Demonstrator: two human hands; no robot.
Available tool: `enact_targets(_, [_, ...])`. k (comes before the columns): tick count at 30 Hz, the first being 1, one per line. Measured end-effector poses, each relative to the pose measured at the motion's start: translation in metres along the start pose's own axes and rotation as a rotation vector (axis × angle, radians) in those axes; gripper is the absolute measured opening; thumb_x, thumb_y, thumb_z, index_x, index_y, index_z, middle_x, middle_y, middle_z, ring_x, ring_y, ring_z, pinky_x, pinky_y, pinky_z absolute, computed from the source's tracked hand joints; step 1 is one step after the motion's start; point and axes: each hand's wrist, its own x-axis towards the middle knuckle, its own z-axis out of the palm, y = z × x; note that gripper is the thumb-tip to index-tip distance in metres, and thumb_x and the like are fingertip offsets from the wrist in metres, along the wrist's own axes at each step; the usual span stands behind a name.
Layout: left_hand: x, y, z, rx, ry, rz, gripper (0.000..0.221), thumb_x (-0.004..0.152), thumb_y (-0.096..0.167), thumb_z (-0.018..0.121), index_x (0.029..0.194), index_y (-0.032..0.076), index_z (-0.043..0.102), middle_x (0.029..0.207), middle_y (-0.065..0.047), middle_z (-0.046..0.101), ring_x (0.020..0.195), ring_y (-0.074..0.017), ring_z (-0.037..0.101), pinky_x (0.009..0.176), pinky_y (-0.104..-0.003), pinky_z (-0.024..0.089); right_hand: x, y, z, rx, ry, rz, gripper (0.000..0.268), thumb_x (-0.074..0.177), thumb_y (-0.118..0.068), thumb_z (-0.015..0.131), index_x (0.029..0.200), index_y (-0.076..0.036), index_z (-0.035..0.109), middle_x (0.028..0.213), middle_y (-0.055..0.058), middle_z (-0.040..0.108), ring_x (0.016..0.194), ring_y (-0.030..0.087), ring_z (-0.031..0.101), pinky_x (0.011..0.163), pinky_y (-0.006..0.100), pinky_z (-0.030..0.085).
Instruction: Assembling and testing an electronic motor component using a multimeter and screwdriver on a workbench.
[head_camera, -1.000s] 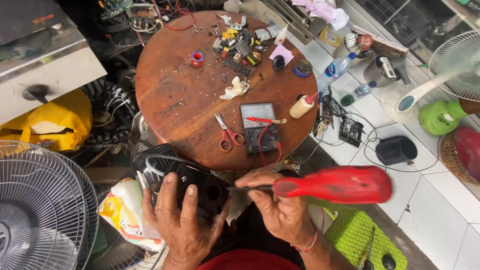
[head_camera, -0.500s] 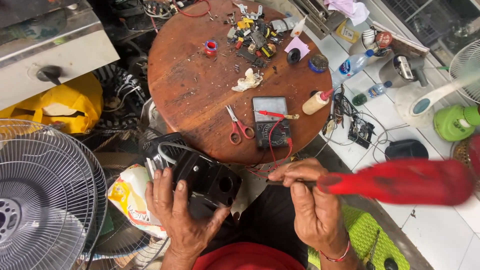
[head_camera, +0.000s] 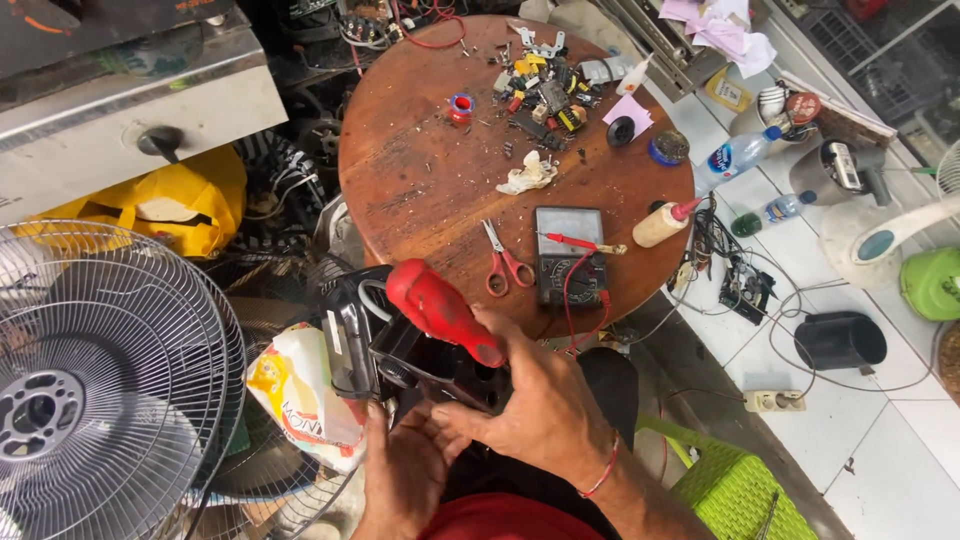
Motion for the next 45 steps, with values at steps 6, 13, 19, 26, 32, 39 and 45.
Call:
enact_targets(6, [0.027, 0.000, 0.064, -0.318, -0.221, 0.059, 0.110, 0.071, 0.082, 0.066, 0.147, 0.005, 0.049, 0.141, -0.019, 0.060, 0.128, -0.0394, 0.057, 0.108, -0.055, 0.045, 0.000, 0.004, 0.000, 0.086, 0.099, 0.061, 0.062, 0.073, -0.040, 0.082, 0.125, -0.014, 0.062, 0.099, -0.001, 0.075, 0.090, 0.023, 0.077, 0.075, 0.036, 0.060])
enact_targets(13, [0.037, -0.006, 0.091, -0.415, -0.241, 0.143, 0.075, 0.086, 0.059, 0.068, 0.142, 0.010, 0.057, 0.141, -0.015, 0.062, 0.133, -0.0316, 0.055, 0.117, -0.050, 0.038, 0.011, 0.008, -0.020, 0.232, 0.083, -0.036, 0.084, 0.083, -0.035, 0.080, 0.151, -0.003, 0.043, 0.162, 0.022, 0.041, 0.153, 0.032, 0.040, 0.120, 0.039, 0.040])
enact_targets(19, [0.024, 0.006, 0.140, -0.431, -0.323, 0.146, 0.069, 0.089, 0.040, 0.078, 0.143, 0.005, 0.054, 0.145, -0.018, 0.059, 0.135, -0.0318, 0.054, 0.108, -0.049, 0.049, 0.025, 0.026, -0.051, 0.489, 0.178, 0.145, 0.047, 0.080, -0.035, 0.078, 0.116, -0.008, 0.068, 0.099, 0.000, 0.074, 0.092, 0.012, 0.069, 0.084, 0.029, 0.058])
enact_targets(26, [0.063, 0.033, 0.207, 0.043, -0.567, 0.855, 0.083, 0.090, 0.041, 0.083, 0.156, 0.012, 0.041, 0.158, -0.009, 0.047, 0.151, -0.0290, 0.043, 0.134, -0.052, 0.031, 0.073, 0.105, -0.014, 1.240, 0.276, 0.521, 0.037, 0.082, -0.035, 0.071, 0.102, -0.006, 0.060, 0.085, 0.004, 0.064, 0.059, 0.009, 0.043, 0.048, 0.024, 0.034])
enact_targets(32, [0.151, 0.049, 0.221, 0.298, -0.288, 1.127, 0.046, 0.093, 0.010, 0.078, 0.134, 0.003, 0.057, 0.131, -0.016, 0.061, 0.127, -0.0276, 0.059, 0.114, -0.044, 0.047, 0.132, 0.126, 0.013, 1.665, 0.154, 0.636, 0.034, 0.090, -0.049, 0.068, 0.088, -0.016, 0.062, 0.064, -0.003, 0.050, 0.034, 0.002, 0.025, 0.031, 0.011, 0.018])
enact_targets(39, [0.161, 0.076, 0.228, 1.019, 0.358, 0.994, 0.051, 0.081, 0.037, 0.091, 0.123, 0.017, 0.072, 0.118, -0.011, 0.073, 0.117, -0.0256, 0.068, 0.099, -0.041, 0.054, 0.133, 0.173, 0.072, 1.475, 0.141, 0.853, 0.054, 0.090, -0.063, 0.072, 0.091, -0.012, 0.054, 0.088, 0.010, 0.072, 0.043, 0.000, 0.039, 0.030, 0.009, 0.025])
enact_targets(45, [0.221, 0.093, 0.221, 1.123, 0.313, 1.124, 0.037, 0.082, 0.030, 0.088, 0.115, 0.018, 0.077, 0.108, -0.007, 0.076, 0.107, -0.0220, 0.072, 0.088, -0.034, 0.053, 0.127, 0.195, 0.076, 1.299, 0.106, 0.737, 0.049, 0.105, -0.054, 0.052, 0.113, -0.006, 0.061, 0.120, 0.020, 0.075, 0.046, 0.002, 0.043, 0.032, 0.011, 0.028])
